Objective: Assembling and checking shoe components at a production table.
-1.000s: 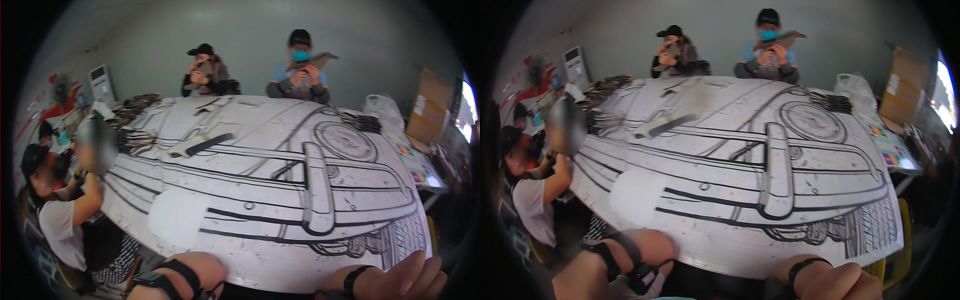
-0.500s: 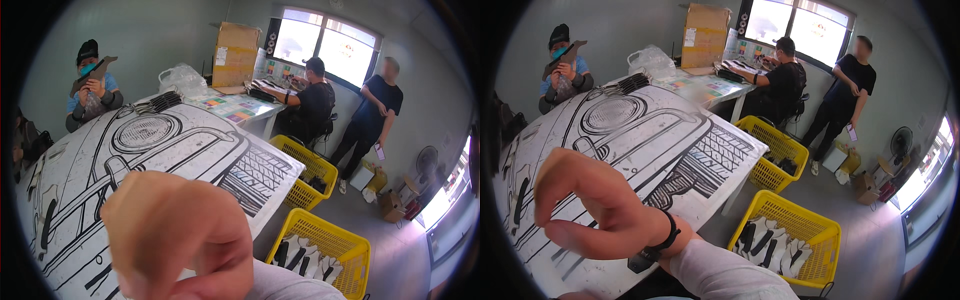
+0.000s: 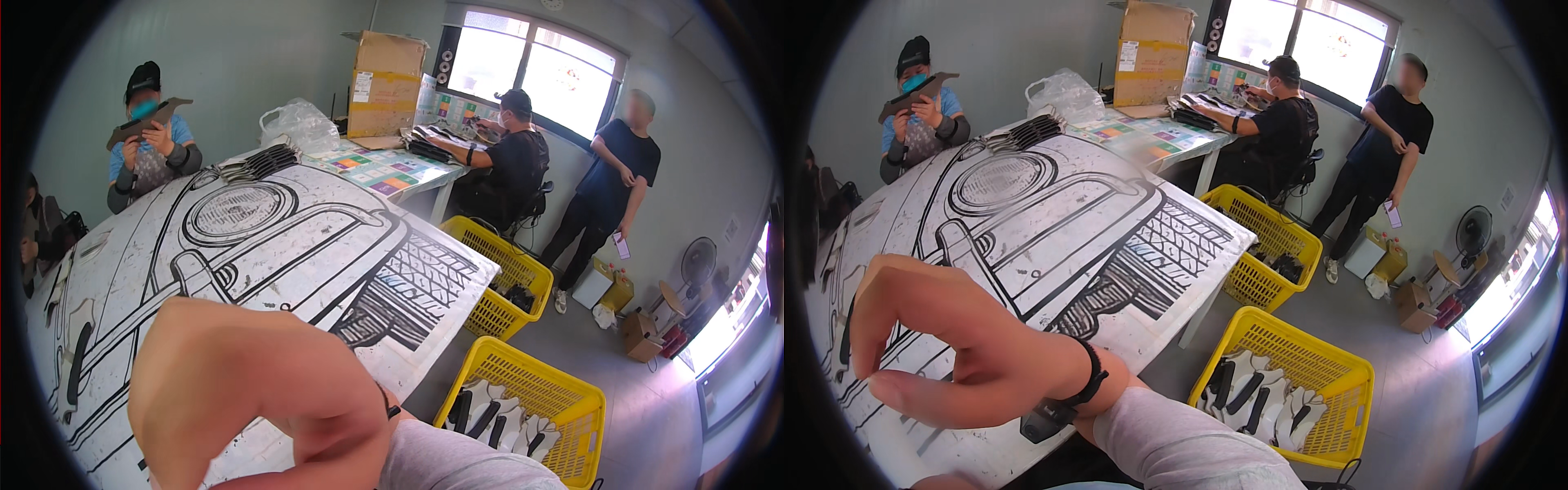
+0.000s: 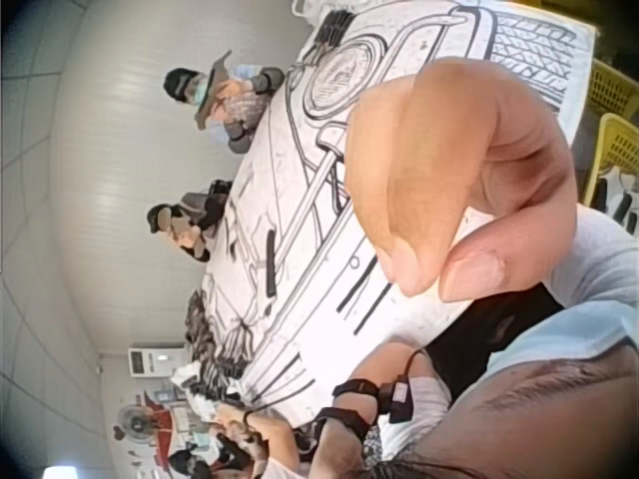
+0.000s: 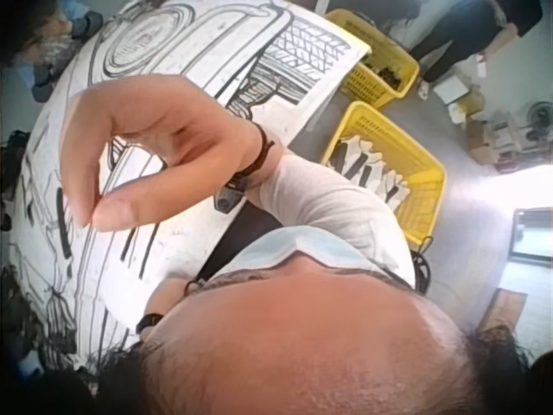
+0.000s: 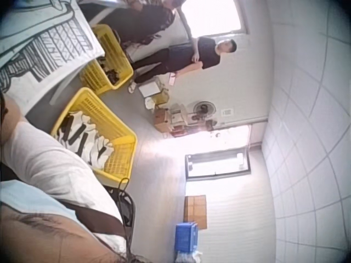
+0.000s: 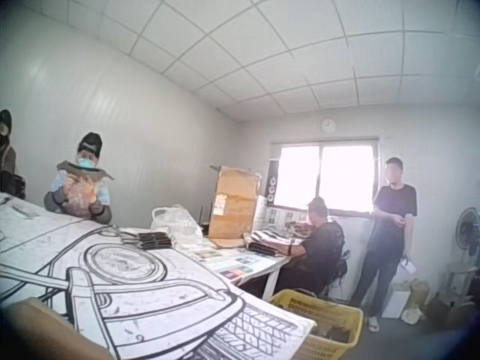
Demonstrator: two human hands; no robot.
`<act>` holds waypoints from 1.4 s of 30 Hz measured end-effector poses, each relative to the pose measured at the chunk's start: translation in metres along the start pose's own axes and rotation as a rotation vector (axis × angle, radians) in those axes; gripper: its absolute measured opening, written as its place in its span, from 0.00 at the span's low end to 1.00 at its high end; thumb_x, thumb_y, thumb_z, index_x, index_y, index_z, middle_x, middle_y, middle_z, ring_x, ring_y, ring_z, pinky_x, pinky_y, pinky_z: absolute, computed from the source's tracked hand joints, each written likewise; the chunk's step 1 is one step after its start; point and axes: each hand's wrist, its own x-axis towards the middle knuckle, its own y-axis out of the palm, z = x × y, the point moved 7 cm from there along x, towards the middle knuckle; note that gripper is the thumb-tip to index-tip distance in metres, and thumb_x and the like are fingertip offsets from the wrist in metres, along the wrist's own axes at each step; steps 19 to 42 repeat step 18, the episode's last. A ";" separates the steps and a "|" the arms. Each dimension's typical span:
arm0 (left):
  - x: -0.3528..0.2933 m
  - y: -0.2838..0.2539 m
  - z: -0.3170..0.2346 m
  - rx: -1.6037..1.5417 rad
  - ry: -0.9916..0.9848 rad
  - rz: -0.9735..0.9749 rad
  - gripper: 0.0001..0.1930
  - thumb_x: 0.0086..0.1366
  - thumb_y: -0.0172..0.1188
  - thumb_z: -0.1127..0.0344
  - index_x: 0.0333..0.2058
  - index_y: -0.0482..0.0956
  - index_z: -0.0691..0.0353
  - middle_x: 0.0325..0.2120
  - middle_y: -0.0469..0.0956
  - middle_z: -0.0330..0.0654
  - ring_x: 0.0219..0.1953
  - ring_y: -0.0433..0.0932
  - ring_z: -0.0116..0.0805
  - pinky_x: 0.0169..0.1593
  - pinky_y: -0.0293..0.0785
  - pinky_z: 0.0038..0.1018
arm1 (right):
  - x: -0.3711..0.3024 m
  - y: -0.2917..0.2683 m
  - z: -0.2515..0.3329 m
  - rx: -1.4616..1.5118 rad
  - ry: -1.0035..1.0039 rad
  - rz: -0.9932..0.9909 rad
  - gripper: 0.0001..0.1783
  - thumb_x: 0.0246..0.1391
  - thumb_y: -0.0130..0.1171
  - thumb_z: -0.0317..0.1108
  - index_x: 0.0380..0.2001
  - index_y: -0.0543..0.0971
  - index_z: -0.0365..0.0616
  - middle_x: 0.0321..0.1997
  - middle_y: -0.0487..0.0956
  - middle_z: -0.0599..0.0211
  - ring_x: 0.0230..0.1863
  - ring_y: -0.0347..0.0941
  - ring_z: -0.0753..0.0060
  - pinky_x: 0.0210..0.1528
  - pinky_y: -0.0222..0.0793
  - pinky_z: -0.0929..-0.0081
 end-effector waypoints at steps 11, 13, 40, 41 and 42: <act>0.011 0.019 -0.016 0.198 -0.247 0.006 0.10 0.55 0.63 0.76 0.36 0.74 0.70 0.30 0.76 0.44 0.37 0.75 0.26 0.48 0.62 0.16 | 0.001 0.010 -0.010 0.027 0.058 0.084 0.05 0.50 0.56 0.27 0.31 0.74 0.39 0.31 0.72 0.66 0.33 0.69 0.69 0.35 0.66 0.74; 0.012 0.020 -0.019 0.212 -0.273 0.008 0.10 0.55 0.63 0.76 0.35 0.74 0.70 0.29 0.76 0.44 0.36 0.75 0.26 0.48 0.62 0.16 | 0.002 0.009 -0.011 0.018 0.066 0.091 0.05 0.50 0.56 0.26 0.32 0.74 0.39 0.31 0.72 0.66 0.33 0.69 0.69 0.35 0.67 0.74; 0.013 0.024 -0.020 0.245 -0.324 0.017 0.09 0.54 0.62 0.76 0.35 0.75 0.70 0.29 0.76 0.45 0.35 0.75 0.27 0.46 0.63 0.16 | 0.002 0.010 -0.016 0.016 0.130 0.110 0.05 0.50 0.56 0.25 0.32 0.74 0.38 0.31 0.72 0.65 0.33 0.69 0.69 0.36 0.67 0.74; 0.013 0.024 -0.020 0.245 -0.324 0.017 0.09 0.54 0.62 0.76 0.35 0.75 0.70 0.29 0.76 0.45 0.35 0.75 0.27 0.46 0.63 0.16 | 0.002 0.010 -0.016 0.016 0.130 0.110 0.05 0.50 0.56 0.25 0.32 0.74 0.38 0.31 0.72 0.65 0.33 0.69 0.69 0.36 0.67 0.74; 0.013 0.024 -0.020 0.245 -0.324 0.017 0.09 0.54 0.62 0.76 0.35 0.75 0.70 0.29 0.76 0.45 0.35 0.75 0.27 0.46 0.63 0.16 | 0.002 0.010 -0.016 0.016 0.130 0.110 0.05 0.50 0.56 0.25 0.32 0.74 0.38 0.31 0.72 0.65 0.33 0.69 0.69 0.36 0.67 0.74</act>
